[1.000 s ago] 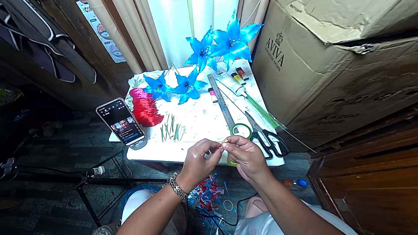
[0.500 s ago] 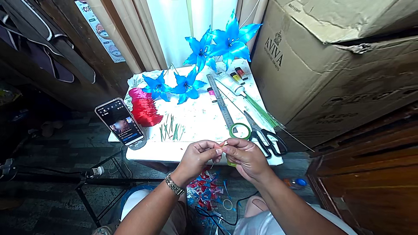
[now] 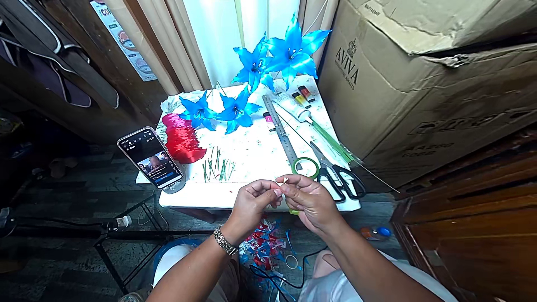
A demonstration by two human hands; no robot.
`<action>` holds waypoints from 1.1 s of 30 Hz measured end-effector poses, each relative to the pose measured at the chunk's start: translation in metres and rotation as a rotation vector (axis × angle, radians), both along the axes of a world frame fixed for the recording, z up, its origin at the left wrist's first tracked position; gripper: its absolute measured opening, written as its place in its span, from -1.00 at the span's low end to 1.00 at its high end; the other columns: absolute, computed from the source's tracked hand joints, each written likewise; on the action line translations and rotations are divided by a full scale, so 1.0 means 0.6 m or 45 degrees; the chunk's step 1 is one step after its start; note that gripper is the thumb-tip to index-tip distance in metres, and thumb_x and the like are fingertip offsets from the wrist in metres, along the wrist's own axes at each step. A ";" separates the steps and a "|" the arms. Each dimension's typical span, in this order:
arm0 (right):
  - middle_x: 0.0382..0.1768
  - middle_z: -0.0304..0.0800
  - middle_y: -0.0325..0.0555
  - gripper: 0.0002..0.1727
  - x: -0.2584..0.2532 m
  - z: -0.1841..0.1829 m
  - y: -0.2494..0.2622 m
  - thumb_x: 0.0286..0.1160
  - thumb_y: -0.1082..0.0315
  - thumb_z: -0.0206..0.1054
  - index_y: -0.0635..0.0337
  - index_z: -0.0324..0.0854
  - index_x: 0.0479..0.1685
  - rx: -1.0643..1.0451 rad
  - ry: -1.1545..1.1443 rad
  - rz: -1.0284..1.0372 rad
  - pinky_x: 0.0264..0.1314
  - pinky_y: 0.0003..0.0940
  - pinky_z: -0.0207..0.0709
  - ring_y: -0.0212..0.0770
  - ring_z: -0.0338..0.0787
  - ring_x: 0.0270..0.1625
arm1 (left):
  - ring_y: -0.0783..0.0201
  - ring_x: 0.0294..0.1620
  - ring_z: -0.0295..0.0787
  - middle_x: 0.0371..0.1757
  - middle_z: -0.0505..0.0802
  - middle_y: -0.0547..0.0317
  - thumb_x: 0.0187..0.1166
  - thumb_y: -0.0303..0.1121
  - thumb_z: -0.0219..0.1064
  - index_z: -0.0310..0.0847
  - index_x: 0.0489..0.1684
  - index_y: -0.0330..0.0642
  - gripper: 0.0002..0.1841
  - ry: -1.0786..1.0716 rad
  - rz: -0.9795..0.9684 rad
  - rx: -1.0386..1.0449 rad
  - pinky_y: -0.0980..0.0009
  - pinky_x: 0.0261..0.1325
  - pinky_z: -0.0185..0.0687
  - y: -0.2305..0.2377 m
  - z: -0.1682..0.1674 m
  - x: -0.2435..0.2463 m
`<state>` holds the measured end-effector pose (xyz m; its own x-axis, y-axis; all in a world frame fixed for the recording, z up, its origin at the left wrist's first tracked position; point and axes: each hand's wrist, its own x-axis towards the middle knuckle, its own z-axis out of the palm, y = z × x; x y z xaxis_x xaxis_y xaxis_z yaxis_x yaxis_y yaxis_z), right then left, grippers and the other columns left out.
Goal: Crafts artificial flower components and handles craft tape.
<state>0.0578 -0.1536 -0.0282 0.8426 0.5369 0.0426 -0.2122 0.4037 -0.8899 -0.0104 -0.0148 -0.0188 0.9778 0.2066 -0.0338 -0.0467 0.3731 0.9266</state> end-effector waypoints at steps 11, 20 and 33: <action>-0.51 0.81 -0.34 -0.78 0.000 0.005 -0.004 0.38 0.61 0.42 0.07 0.84 -0.46 0.043 0.022 -0.051 -0.56 -0.76 0.32 -0.65 0.48 -0.63 | 0.47 -0.32 0.81 -0.38 0.87 0.25 0.51 -0.65 0.31 0.75 -0.25 -0.29 -0.89 -0.085 -0.037 0.089 0.51 -0.10 0.74 -0.001 -0.004 0.000; -0.61 0.72 -0.36 -0.77 -0.002 0.002 0.003 0.35 0.63 0.44 0.07 0.72 -0.51 -0.012 0.023 -0.124 -0.62 -0.76 0.25 -0.64 0.41 -0.69 | 0.46 -0.35 0.80 -0.40 0.86 0.25 0.56 -0.64 0.28 0.73 -0.26 -0.32 -0.89 -0.033 0.064 0.198 0.51 -0.12 0.75 -0.012 -0.001 -0.004; -0.50 0.77 -0.34 -0.81 -0.001 -0.003 -0.003 0.53 0.54 0.31 0.12 0.83 -0.29 0.052 -0.018 0.045 -0.53 -0.76 0.37 -0.64 0.50 -0.60 | 0.41 -0.42 0.77 -0.45 0.82 0.14 0.65 -0.64 0.14 0.69 -0.33 -0.31 -0.79 0.097 -0.001 -0.289 0.52 -0.19 0.72 -0.014 0.007 -0.005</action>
